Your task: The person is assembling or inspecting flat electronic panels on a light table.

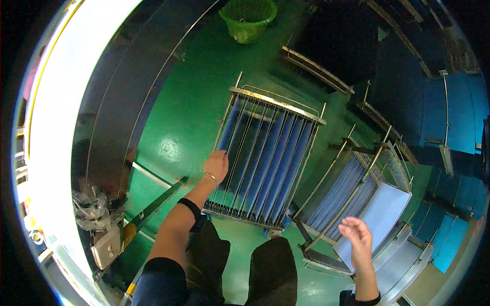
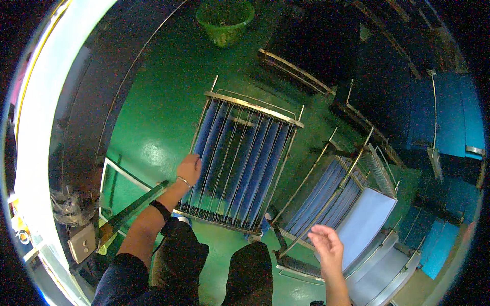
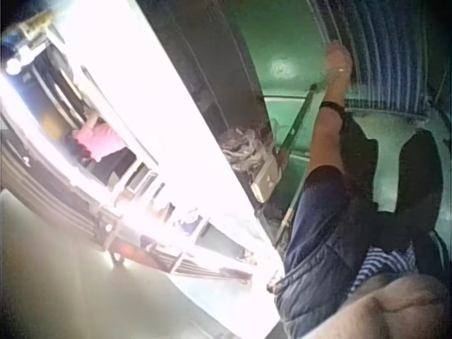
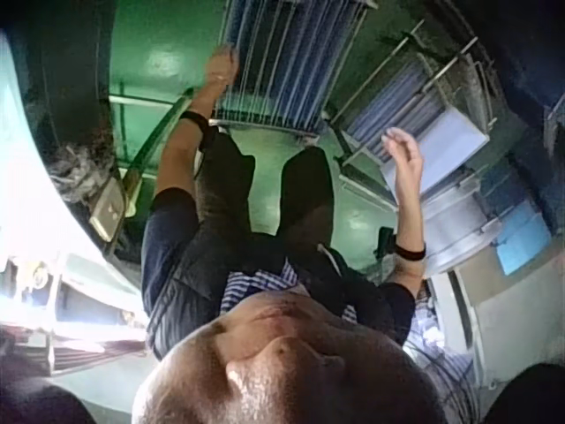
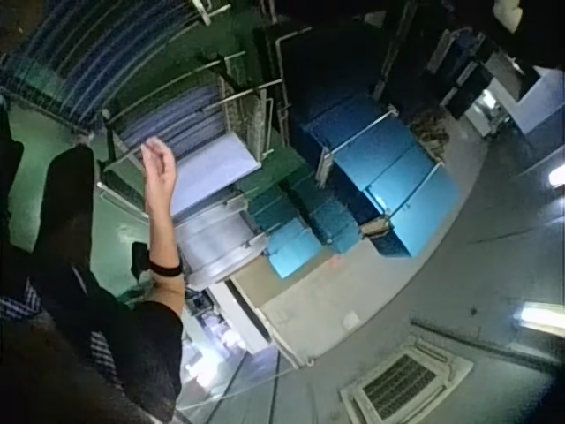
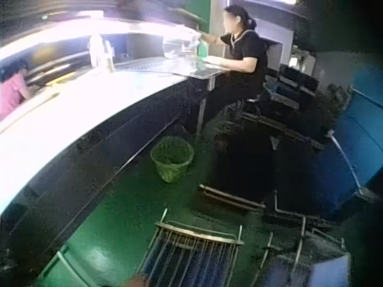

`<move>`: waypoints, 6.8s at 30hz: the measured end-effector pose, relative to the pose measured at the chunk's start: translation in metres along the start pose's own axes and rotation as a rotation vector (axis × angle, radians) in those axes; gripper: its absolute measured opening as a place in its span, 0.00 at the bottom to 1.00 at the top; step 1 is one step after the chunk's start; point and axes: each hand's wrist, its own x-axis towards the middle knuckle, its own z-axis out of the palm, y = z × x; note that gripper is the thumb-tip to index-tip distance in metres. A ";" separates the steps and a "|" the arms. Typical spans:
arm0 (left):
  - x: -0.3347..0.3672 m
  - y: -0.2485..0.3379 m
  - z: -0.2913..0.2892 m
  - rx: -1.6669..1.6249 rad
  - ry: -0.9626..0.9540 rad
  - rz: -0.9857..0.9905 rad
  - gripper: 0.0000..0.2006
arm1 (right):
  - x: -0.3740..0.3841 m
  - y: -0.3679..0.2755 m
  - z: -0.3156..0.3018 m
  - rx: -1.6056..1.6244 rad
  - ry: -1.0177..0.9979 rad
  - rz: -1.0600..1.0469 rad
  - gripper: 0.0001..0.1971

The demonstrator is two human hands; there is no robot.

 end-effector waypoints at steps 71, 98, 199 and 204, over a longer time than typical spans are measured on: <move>-0.202 0.550 0.055 -0.018 -0.954 0.483 0.33 | -0.023 0.217 -0.242 -0.401 0.137 0.073 0.24; -0.580 -0.033 -0.282 -0.396 -0.018 -0.900 0.17 | -0.233 -0.010 0.244 -0.724 -0.575 -1.302 0.15; -0.748 -0.172 -0.580 0.373 0.732 -0.972 0.34 | -0.329 -0.049 0.503 -1.843 -0.450 -1.123 0.42; -0.738 -0.171 -0.583 0.351 0.558 -1.008 0.37 | -0.382 -0.084 0.505 -1.977 -0.490 -1.178 0.41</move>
